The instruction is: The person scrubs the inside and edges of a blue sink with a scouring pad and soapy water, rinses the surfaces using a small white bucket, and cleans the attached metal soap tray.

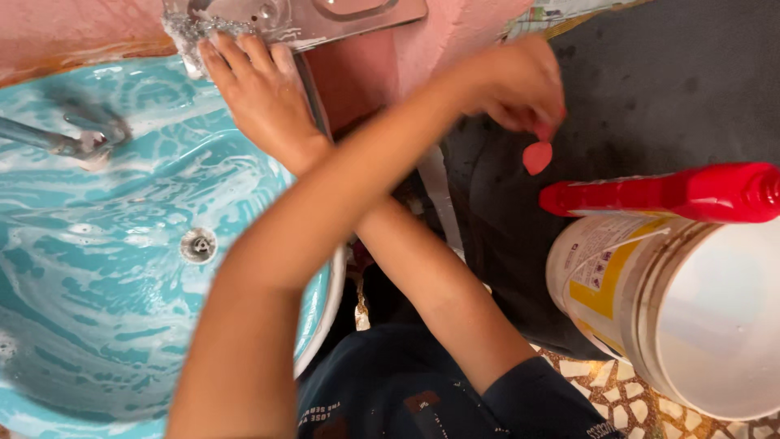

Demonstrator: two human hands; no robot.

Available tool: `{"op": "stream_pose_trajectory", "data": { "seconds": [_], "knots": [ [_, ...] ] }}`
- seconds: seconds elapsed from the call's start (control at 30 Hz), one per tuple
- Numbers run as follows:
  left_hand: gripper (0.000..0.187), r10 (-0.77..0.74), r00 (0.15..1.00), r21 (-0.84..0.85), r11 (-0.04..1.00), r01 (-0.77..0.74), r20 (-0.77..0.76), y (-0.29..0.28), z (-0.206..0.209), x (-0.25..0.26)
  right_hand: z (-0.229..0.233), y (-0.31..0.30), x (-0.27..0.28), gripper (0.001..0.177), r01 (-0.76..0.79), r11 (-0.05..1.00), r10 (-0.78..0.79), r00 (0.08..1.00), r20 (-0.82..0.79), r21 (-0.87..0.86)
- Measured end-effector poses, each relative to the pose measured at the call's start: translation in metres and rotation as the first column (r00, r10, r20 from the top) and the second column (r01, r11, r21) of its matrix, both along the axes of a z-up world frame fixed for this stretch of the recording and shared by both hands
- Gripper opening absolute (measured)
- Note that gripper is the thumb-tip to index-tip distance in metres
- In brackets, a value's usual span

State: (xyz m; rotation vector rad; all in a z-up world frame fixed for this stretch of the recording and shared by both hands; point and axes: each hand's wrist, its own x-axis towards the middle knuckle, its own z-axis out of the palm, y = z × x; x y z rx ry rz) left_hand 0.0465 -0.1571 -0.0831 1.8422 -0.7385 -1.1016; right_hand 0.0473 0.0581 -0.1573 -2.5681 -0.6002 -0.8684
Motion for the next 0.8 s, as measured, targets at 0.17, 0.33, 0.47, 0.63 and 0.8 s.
{"op": "stream_pose_trajectory", "data": {
  "seconds": [0.17, 0.33, 0.47, 0.63, 0.8],
  "knots": [
    [0.03, 0.042, 0.992, -0.005, 0.999, -0.042, 0.121, -0.037, -0.006, -0.032, -0.001, -0.001, 0.001, 0.047, -0.007, 1.0, 0.007, 1.0, 0.009, -0.019],
    [0.025, 0.511, 0.643, -0.654, 0.757, -0.022, 0.57, 0.072, 0.005, -0.029, 0.0, -0.005, 0.014, 0.049, -0.069, 0.997, 0.068, 0.997, 0.018, 0.019],
    [0.024, 0.588, 0.489, -0.529, 0.804, -0.271, 0.644, 0.227, 0.038, -0.05, -0.016, -0.11, 0.031, 0.045, 0.089, 0.996, -0.088, 0.996, -0.03, 0.029],
    [0.042, 0.485, 0.253, -0.272, 0.77, -0.578, 0.837, 0.333, 0.009, -0.049, 0.002, -0.156, 0.047, 0.044, 0.279, 0.96, -0.28, 0.953, -0.117, -0.028],
    [0.087, 0.127, 0.151, 0.005, 0.75, -0.661, 0.98, 0.359, -0.061, -0.031, 0.007, -0.029, 0.047, 0.051, 0.033, 0.991, -0.03, 0.999, 0.026, -0.133]
  ]
}}
